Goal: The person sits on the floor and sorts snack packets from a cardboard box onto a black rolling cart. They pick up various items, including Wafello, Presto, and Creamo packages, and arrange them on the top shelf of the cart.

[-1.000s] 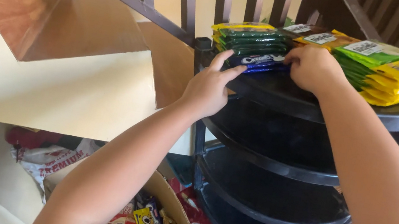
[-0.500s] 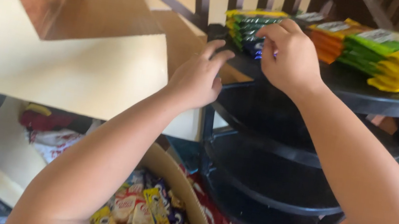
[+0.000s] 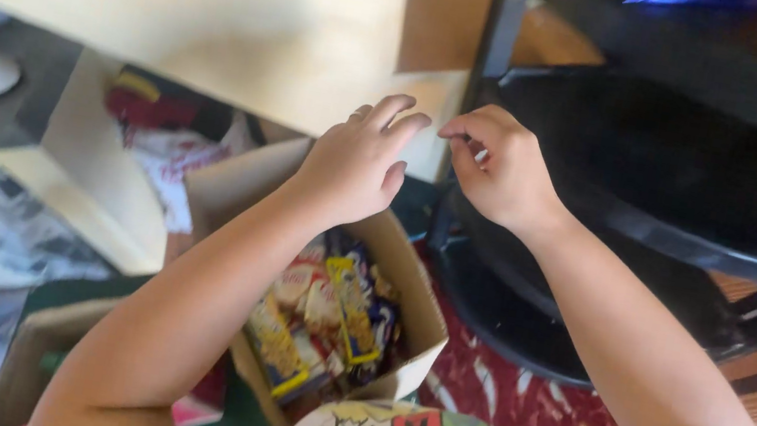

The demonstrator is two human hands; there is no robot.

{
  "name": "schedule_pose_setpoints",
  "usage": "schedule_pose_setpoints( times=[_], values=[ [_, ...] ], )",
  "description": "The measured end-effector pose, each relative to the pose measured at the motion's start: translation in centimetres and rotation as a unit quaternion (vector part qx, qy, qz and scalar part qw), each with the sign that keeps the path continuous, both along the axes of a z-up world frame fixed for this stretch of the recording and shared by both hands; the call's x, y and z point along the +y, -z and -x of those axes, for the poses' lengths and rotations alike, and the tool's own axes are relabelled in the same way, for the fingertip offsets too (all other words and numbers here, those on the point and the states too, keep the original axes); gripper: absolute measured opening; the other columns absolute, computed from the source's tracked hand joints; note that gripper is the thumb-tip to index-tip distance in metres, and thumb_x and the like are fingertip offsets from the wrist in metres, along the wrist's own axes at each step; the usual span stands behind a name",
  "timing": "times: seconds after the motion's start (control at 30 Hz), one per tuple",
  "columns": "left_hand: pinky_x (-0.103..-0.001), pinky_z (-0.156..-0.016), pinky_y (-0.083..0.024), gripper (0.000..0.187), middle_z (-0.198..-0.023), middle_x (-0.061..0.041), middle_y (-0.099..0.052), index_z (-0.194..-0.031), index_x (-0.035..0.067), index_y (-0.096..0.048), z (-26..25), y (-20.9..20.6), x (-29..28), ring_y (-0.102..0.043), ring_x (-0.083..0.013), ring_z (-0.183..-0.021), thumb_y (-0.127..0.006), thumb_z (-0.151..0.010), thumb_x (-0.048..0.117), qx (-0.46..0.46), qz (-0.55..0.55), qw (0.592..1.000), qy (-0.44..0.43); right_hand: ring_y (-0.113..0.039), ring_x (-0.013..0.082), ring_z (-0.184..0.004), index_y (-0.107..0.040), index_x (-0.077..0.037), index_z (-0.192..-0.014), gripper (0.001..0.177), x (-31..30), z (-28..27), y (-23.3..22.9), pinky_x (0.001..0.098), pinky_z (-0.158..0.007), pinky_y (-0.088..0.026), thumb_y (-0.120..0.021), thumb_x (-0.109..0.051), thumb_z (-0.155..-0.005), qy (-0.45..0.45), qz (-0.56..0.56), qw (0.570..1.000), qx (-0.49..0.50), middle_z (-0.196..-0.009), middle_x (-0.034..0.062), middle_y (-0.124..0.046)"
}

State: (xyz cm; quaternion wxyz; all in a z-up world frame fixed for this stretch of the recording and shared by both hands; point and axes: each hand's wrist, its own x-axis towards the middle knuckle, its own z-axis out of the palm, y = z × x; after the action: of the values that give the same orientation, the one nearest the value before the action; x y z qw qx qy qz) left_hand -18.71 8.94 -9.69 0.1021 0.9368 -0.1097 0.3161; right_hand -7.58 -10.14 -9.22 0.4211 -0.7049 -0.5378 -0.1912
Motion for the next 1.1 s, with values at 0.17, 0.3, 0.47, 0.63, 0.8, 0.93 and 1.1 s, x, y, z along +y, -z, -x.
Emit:
schedule_pose_setpoints(
  times=[0.17,0.3,0.47,0.63,0.8,0.93,1.1],
  values=[
    [-0.047,-0.088,-0.055,0.046,-0.141,-0.014,-0.053,-0.131,0.012,-0.058,2.2,4.7,2.0,-0.062,-0.039,-0.115,-0.069,-0.086,0.011,0.057,0.073,0.995,-0.031,-0.068,0.0169,-0.074,-0.073,-0.004,-0.106,0.015,2.1,1.3,4.2,0.0274,-0.066,-0.055,-0.067,0.002,-0.094,-0.019,0.05,0.996,0.072,-0.097,0.0109,-0.068],
    [-0.049,-0.092,-0.052,0.048,-0.14,-0.016,-0.052,-0.131,0.007,-0.057,3.0,10.3,3.8,-0.06,-0.0425,-0.119,-0.072,-0.086,0.014,0.054,0.116,0.991,-0.028,-0.067,0.0138,-0.072,-0.073,-0.005,-0.107,0.013,3.8,2.2,8.2,0.0273,-0.066,-0.054,-0.067,-0.002,-0.096,-0.037,0.075,0.989,0.126,-0.097,0.0101,-0.069],
    [-0.048,-0.096,-0.052,0.043,-0.136,-0.017,-0.055,-0.13,0.007,-0.059,4.0,15.7,4.6,-0.06,-0.0406,-0.118,-0.071,-0.089,0.015,0.103,0.186,0.975,-0.057,-0.067,0.0142,-0.078,-0.073,-0.005,-0.111,0.013,5.5,2.0,14.3,0.0273,-0.071,-0.055,-0.068,-0.004,-0.099,-0.082,0.118,0.976,0.165,-0.099,0.01,-0.069],
    [-0.048,-0.095,-0.052,0.038,-0.126,-0.016,-0.062,-0.126,0.008,-0.063,4.5,20.0,4.2,-0.062,-0.0385,-0.117,-0.068,-0.088,0.012,0.177,0.231,0.952,-0.093,-0.067,0.0155,-0.078,-0.073,-0.004,-0.111,0.013,7.2,2.2,19.7,0.0291,-0.072,-0.054,-0.068,-0.006,-0.099,-0.081,0.175,0.959,0.206,-0.098,0.0118,-0.07],
    [-0.048,-0.093,-0.051,0.044,-0.121,-0.02,-0.063,-0.127,0.007,-0.062,3.0,25.2,4.1,-0.061,-0.0399,-0.113,-0.067,-0.084,0.011,0.327,0.218,0.911,-0.124,-0.072,0.0178,-0.083,-0.074,-0.008,-0.109,0.015,8.7,1.8,23.8,0.0323,-0.077,-0.057,-0.065,-0.013,-0.099,-0.005,0.251,0.921,0.297,-0.093,0.0114,-0.075],
    [-0.048,-0.101,-0.052,0.04,-0.132,-0.019,-0.061,-0.13,0.006,-0.063,2.4,27.5,3.2,-0.06,-0.0393,-0.123,-0.065,-0.091,0.013,0.43,0.142,0.882,-0.129,-0.072,0.0301,-0.092,-0.072,-0.006,-0.117,0.025,9.6,-0.6,29.3,0.0407,-0.084,-0.056,-0.065,-0.016,-0.096,0.008,0.331,0.908,0.258,-0.101,0.0178,-0.074],
    [-0.059,-0.105,-0.039,0.066,-0.157,-0.008,-0.038,-0.14,0.013,-0.057,2.3,28.9,2.5,-0.034,-0.0355,-0.144,-0.071,-0.076,0.013,0.452,-0.019,0.883,-0.122,-0.062,0.0424,-0.115,-0.063,0.0,-0.126,0.052,12.4,-1.3,32.4,0.0459,-0.097,-0.051,-0.074,-0.031,-0.086,0.03,0.524,0.817,0.238,-0.123,0.0274,-0.065]
  ],
)
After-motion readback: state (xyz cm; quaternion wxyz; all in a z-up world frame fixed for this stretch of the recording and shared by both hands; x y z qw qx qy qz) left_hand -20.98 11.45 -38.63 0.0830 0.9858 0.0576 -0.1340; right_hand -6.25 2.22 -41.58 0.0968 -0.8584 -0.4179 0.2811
